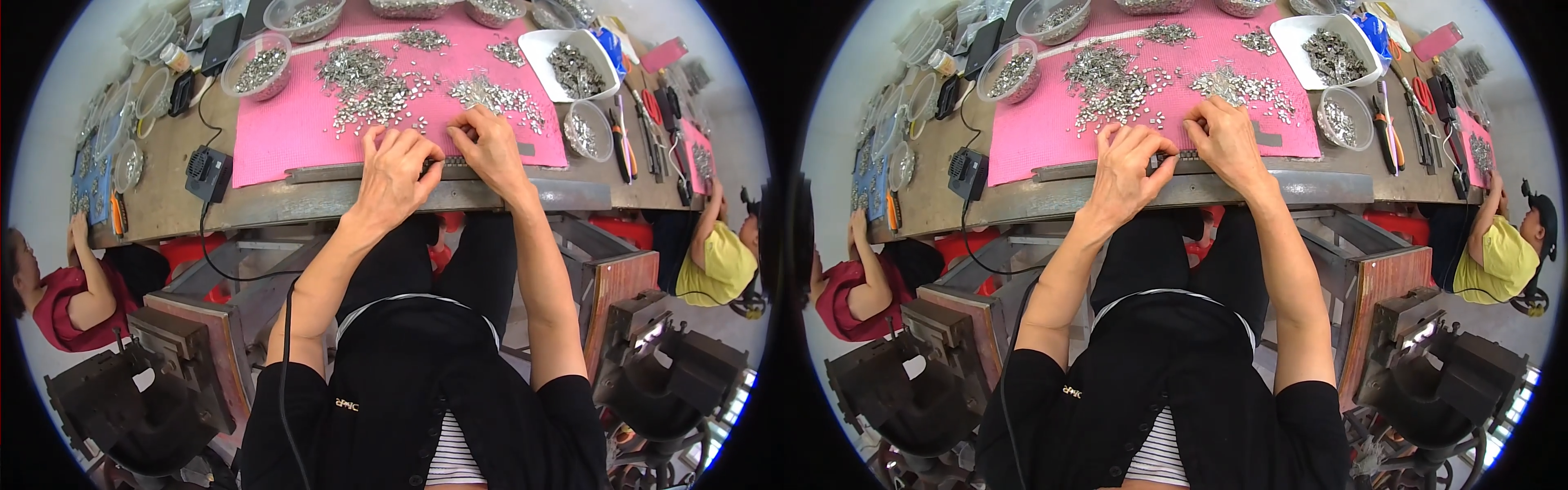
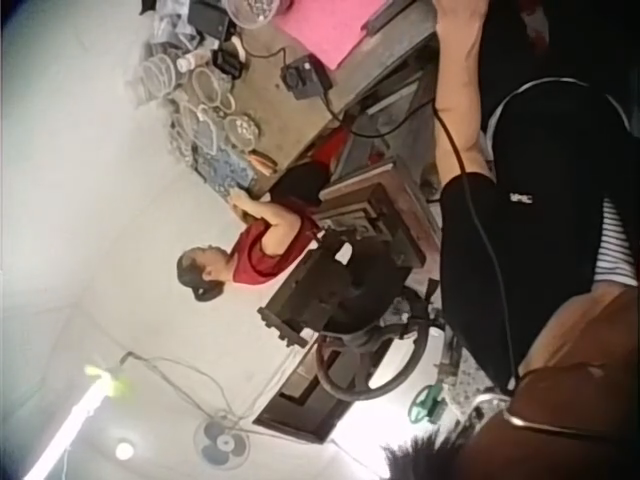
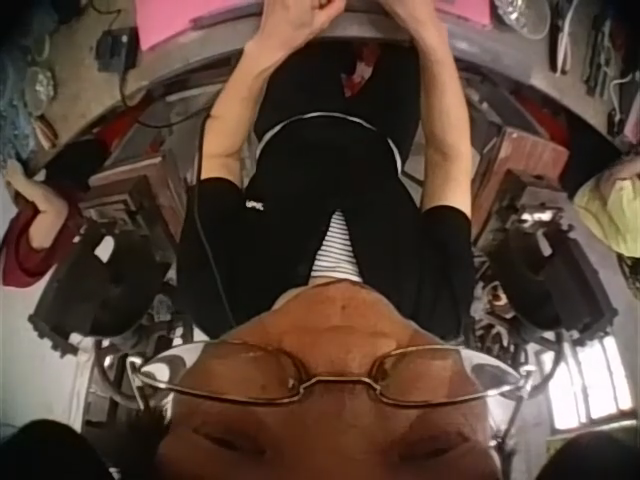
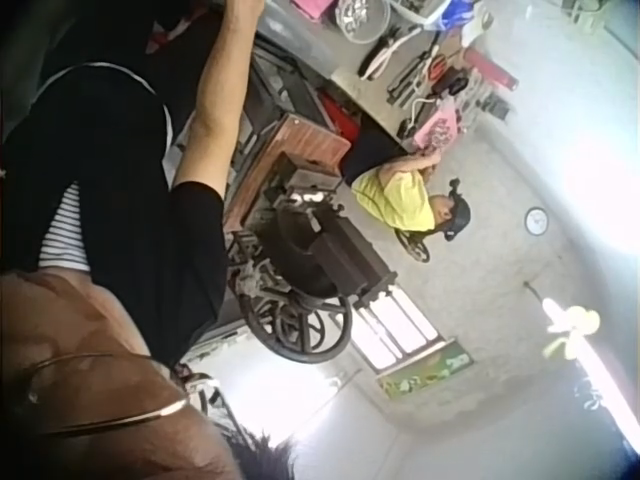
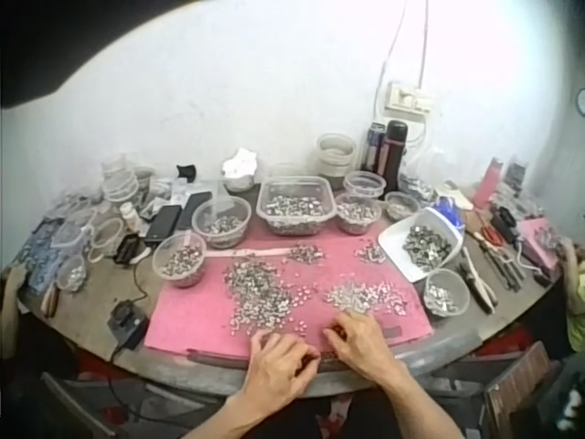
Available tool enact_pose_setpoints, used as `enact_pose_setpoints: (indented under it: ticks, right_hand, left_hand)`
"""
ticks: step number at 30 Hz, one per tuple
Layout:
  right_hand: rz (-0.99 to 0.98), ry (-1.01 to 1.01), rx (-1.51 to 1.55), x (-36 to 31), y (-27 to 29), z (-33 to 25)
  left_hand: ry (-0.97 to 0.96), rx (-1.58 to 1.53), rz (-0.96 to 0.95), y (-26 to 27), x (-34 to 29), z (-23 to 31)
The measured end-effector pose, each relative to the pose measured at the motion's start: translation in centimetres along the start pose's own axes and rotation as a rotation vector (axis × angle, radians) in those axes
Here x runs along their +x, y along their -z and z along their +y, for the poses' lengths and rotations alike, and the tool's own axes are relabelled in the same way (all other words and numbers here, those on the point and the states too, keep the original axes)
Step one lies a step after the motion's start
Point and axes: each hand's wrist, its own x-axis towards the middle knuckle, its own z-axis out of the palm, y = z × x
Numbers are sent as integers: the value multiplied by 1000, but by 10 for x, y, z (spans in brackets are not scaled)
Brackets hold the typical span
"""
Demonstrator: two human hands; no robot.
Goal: The recorder is assembling small metal parts onto a metal strip and then using a manual press to secure them.
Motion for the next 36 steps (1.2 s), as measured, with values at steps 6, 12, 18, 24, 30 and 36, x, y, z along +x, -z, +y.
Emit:
enact_pose_setpoints:
  ticks: [6, 12, 18, 24, 30, 36]
  right_hand:
    - [0, 29, 18, 8, -14, -8]
    - [-23, 50, -91, 17, -26, -6]
    - [-65, 46, 11, -9, 8, -17]
    - [2, 132, -53, -31, 11, -24]
    - [-35, 15, 60, -21, 10, -21]
    - [-8, 53, 44, 23, -16, -18]
  left_hand:
    - [36, -8, 92, 9, -1, -6]
    - [129, 88, 100, 10, 14, -31]
    - [144, 165, 9, 7, 28, -36]
    - [183, 151, -40, 7, 32, -37]
    - [184, 165, -29, 5, 29, -38]
    - [124, 228, 42, -2, 27, -42]
